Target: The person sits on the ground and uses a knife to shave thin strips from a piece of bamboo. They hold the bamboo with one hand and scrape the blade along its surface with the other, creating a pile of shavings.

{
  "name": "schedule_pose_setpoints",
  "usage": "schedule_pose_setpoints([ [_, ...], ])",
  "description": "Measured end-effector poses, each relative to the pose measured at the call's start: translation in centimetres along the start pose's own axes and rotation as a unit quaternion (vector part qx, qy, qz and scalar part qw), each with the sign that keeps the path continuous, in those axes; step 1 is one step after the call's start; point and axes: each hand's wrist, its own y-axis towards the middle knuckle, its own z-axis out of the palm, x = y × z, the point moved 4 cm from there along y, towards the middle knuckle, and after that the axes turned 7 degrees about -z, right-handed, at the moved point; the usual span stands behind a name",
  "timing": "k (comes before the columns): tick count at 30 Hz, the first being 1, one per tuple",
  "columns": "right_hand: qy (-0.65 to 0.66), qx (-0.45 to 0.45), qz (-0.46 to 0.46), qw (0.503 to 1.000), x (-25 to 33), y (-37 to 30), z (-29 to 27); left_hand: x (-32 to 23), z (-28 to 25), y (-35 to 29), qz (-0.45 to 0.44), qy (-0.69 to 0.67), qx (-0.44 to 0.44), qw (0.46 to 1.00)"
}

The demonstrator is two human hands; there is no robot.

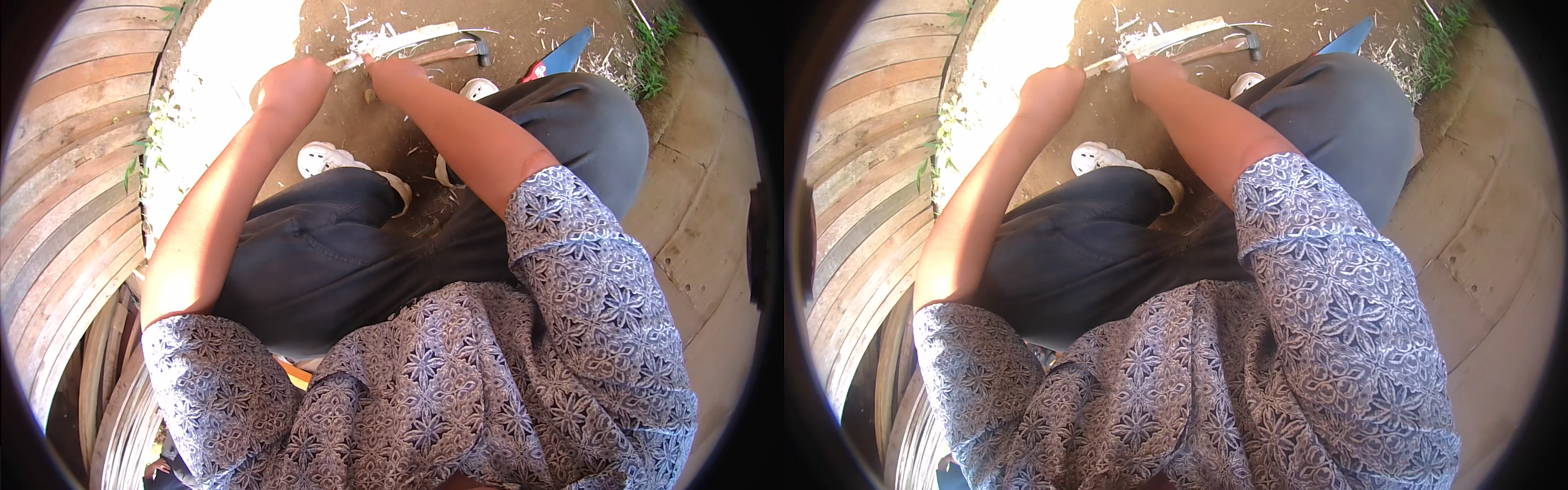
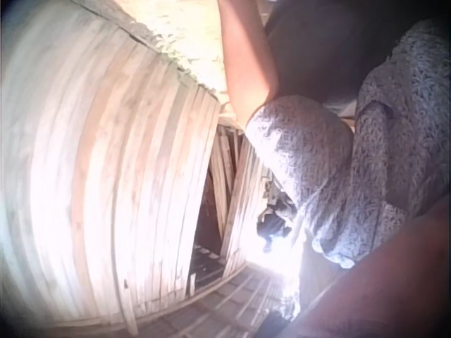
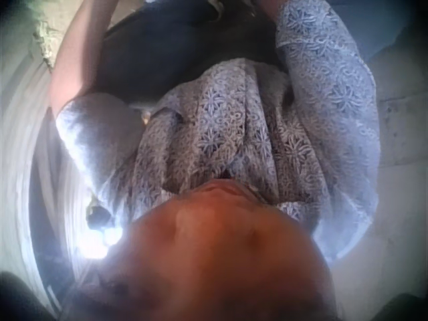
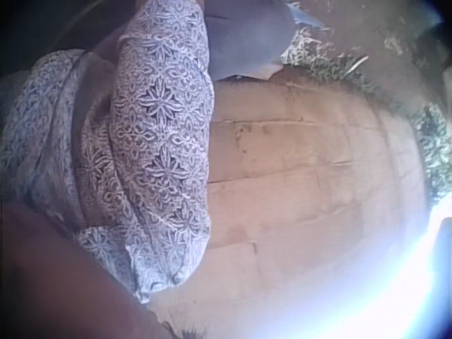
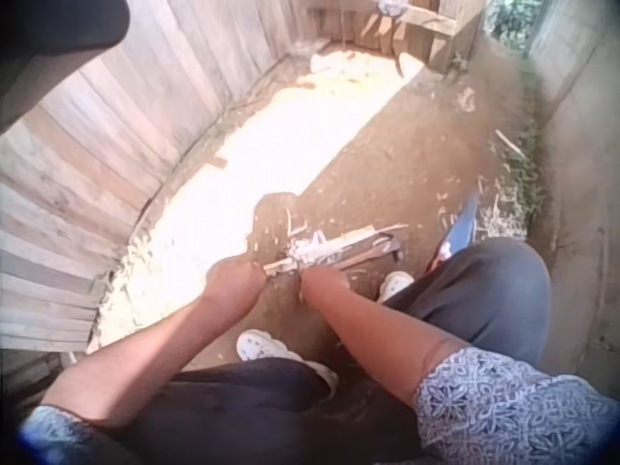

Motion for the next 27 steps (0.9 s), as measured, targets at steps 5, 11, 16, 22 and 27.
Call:
schedule_pose_setpoints([
  [5, -0.023, 0.028, -0.007, 0.999, 0.6, -2.1, -1.7, 0.3, -0.2, 0.7, -0.037, -0.015, 0.058, 0.998],
  [11, -0.035, 0.018, 0.006, 0.999, 0.0, -1.5, -0.7, 0.3, -0.5, 0.9, -0.033, -0.017, 0.065, 0.997],
  [16, -0.017, 0.038, 0.039, 0.998, -0.3, 0.8, 0.1, 0.4, 0.5, 1.0, -0.011, -0.020, 0.031, 0.999],
  [22, -0.035, 0.030, -0.022, 0.999, -0.8, 0.8, -0.7, 1.9, 0.3, 1.1, -0.053, -0.080, 0.034, 0.995],
  [27, -0.034, 0.031, -0.033, 0.998, 1.0, -1.0, -1.8, 2.2, 0.5, 0.9, -0.058, -0.099, 0.026, 0.993],
])
